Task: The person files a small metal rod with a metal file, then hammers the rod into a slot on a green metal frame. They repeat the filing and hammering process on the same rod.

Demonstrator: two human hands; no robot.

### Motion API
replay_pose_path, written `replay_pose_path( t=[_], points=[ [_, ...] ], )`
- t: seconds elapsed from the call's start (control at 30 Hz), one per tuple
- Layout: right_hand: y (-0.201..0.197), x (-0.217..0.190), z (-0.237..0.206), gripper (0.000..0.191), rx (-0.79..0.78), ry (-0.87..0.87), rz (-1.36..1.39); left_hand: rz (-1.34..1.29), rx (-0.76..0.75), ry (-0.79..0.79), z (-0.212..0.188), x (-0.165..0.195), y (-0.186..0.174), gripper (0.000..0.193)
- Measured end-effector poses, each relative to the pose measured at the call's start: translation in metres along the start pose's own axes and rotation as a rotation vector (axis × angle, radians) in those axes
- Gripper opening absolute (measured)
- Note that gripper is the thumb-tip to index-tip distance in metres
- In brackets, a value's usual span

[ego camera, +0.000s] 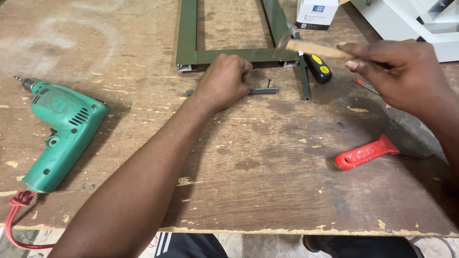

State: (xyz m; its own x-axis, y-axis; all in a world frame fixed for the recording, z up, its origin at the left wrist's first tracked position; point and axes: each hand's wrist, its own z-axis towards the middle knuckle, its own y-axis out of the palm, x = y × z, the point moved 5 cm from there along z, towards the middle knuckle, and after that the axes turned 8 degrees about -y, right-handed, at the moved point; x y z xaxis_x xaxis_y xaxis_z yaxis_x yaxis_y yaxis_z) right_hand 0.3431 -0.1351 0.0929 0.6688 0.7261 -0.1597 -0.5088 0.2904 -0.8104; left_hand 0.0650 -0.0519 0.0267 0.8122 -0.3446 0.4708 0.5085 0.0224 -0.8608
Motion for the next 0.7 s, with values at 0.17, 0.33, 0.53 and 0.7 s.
replay_pose_path(
  t=[0.17, 0.33, 0.53, 0.7],
  points=[
    [0.005, 0.000, -0.002, 0.034, -0.194, -0.007, -0.300, 0.043, -0.007, -0.023, 0.000, -0.002, 0.001, 0.018],
    [0.006, 0.005, -0.003, 0.028, -0.117, 0.169, -0.017, -0.011, 0.040, 0.049, -0.001, 0.002, -0.003, 0.019],
    [0.007, 0.007, -0.005, 0.031, -0.083, 0.200, -0.072, -0.004, -0.017, 0.002, 0.000, -0.002, 0.001, 0.018],
    [0.016, 0.013, -0.008, 0.026, -0.228, 0.263, 0.026, -0.013, 0.006, 0.012, 0.000, 0.000, 0.000, 0.015]
  ],
)
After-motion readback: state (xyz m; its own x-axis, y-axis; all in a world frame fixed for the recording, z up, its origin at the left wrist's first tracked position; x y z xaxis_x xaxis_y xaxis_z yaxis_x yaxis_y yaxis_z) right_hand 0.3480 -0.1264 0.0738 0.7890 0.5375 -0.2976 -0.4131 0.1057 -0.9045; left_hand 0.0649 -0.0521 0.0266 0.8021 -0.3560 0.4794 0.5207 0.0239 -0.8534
